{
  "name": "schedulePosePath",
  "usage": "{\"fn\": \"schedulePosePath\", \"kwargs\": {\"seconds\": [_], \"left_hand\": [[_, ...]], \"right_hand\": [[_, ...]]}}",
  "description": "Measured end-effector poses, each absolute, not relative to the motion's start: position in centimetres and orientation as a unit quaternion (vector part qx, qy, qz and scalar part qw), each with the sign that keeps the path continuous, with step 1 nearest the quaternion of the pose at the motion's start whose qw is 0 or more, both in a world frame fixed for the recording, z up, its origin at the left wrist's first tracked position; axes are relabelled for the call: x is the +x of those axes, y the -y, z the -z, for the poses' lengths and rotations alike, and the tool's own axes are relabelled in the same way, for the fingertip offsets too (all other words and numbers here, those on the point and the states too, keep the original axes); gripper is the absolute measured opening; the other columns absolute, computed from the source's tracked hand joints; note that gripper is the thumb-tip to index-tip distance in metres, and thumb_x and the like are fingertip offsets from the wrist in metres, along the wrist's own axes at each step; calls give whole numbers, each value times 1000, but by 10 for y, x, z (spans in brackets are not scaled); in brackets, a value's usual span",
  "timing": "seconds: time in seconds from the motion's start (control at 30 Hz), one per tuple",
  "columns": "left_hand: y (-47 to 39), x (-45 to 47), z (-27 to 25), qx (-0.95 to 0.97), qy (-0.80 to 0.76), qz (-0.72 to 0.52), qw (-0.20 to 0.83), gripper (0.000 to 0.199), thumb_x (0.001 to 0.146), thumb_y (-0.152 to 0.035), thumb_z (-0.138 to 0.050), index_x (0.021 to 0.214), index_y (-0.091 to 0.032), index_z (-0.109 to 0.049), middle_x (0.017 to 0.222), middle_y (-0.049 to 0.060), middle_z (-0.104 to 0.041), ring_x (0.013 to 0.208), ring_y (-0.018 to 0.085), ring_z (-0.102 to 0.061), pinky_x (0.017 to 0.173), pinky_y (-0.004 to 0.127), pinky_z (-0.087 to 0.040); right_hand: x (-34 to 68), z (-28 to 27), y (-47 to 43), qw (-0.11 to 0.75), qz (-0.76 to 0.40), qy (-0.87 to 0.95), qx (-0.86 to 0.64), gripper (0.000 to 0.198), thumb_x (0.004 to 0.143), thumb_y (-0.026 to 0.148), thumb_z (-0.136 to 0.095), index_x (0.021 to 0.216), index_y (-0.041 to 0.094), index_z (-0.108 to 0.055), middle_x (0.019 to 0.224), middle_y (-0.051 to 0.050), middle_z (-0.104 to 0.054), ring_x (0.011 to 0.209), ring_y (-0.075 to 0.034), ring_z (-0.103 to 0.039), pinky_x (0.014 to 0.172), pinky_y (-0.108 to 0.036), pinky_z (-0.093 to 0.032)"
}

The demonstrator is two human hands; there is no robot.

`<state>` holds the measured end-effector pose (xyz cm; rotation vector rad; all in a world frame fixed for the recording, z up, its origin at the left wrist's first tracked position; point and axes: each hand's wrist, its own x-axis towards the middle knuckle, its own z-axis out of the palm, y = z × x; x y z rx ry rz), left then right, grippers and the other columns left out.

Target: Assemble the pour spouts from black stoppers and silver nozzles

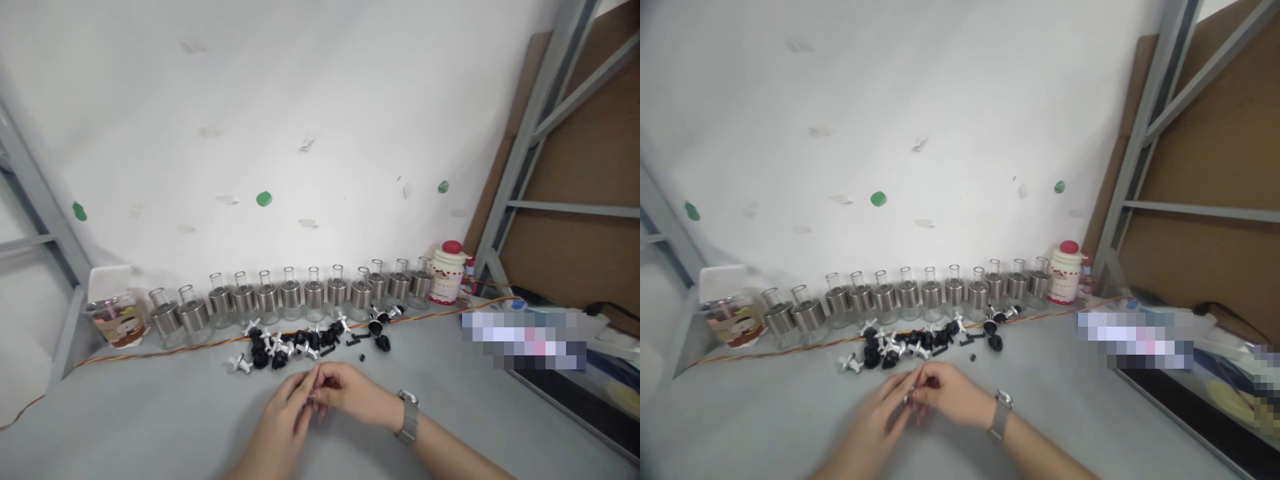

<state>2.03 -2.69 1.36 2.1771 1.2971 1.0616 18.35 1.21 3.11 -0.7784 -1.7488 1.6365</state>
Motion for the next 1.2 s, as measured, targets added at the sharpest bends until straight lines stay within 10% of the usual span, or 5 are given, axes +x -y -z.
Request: {"fn": "schedulePosePath", "kwargs": {"seconds": [0.17, 0.4, 0.73, 1.2], "left_hand": [[24, 19, -13, 753, -494, -398, 177, 35, 78, -18, -51, 109, -32, -60, 107, 5, -62, 97, 21, -59, 86, 34, -47], [27, 22, -19, 708, -511, -424, 241, 33, 80, -24, -49, 113, -26, -57, 108, 6, -59, 98, 19, -57, 86, 33, -46], [31, 25, -24, 677, -520, -412, 319, 36, 81, -28, -51, 117, -23, -51, 109, 7, -53, 82, 16, -58, 69, 27, -50], [30, 24, -21, 707, -502, -392, 308, 33, 83, -30, -49, 115, -25, -52, 104, 5, -55, 83, 15, -59, 72, 26, -48]], "right_hand": [[199, -36, -27, 330, -531, 693, -359, 19, 75, 37, -57, 76, 18, -56, 74, -2, -59, 68, -16, -58, 66, -30, -46], [233, -56, -41, 197, 53, 692, -693, 24, 85, 35, -44, 92, 15, -55, 93, -12, -55, 69, -22, -61, 56, -30, -42], [240, -34, -55, 92, 7, 703, -705, 19, 81, 13, -47, 96, 8, -57, 99, -17, -56, 78, -23, -63, 61, -28, -43], [282, -45, -84, 242, 20, 634, -734, 24, 81, 8, -39, 99, 9, -54, 96, -15, -53, 85, -21, -56, 72, -27, -39]]}}
